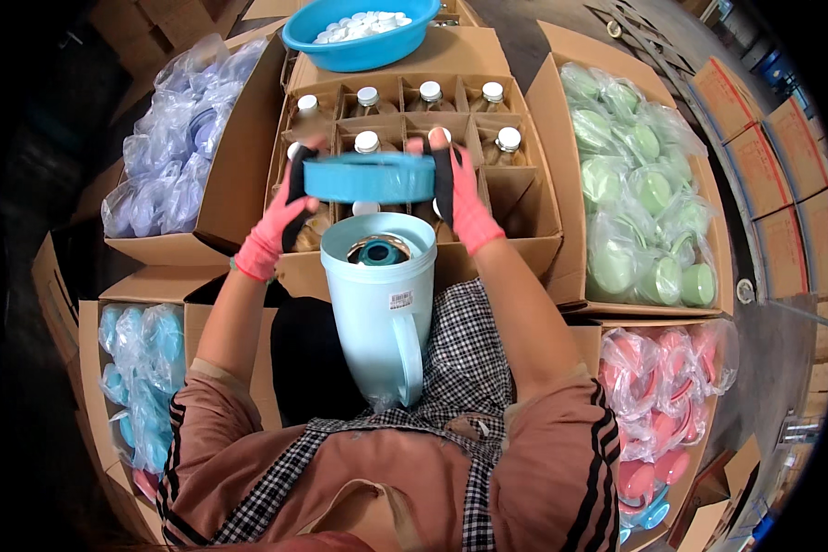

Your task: The person sits on the floor in a warehouse and assembles thermos jugs. They place white caps on glass bottles in a cardboard box, then pick up blue and green thermos jugs from surrounding boxes. For each jug, they remove the lid, insert a stainless steel inner liner, and reassemble the unit before placing it into a plastic bag.

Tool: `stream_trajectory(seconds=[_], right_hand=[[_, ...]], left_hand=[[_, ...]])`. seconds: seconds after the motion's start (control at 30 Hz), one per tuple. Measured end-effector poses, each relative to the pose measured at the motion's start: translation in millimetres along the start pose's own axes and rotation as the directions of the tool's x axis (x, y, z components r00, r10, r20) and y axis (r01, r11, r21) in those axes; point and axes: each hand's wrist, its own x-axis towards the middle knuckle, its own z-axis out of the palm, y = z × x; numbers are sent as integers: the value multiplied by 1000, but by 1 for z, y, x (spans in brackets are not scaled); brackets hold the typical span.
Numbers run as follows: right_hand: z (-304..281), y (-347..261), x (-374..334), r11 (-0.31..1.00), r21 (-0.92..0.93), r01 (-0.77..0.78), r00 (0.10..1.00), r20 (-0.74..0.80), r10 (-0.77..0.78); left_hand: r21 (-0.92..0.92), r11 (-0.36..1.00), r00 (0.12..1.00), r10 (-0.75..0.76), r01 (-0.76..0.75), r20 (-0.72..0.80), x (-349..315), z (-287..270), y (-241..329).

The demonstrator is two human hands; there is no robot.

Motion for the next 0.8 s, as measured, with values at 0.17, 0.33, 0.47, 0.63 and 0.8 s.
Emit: stream_trajectory(seconds=[0.17,0.33,0.47,0.63,0.8], right_hand=[[-3,29,-49,996,39,-84,995,63,81],[-4,31,-64,994,94,-54,993,109,44],[-8,22,-70,991,59,124,978,161,-132],[-23,-2,-78,841,-263,474,847,396,-354],[-34,-27,-97,576,-484,659,727,606,-323]], left_hand=[[-114,988,995,-102,103,9,-45,19,-26],[24,997,995,-66,68,-79,-67,26,-22],[94,995,1000,16,-16,4,-61,26,-5],[372,884,944,190,-284,268,-51,15,16],[415,847,926,208,-332,316,-52,16,18]])
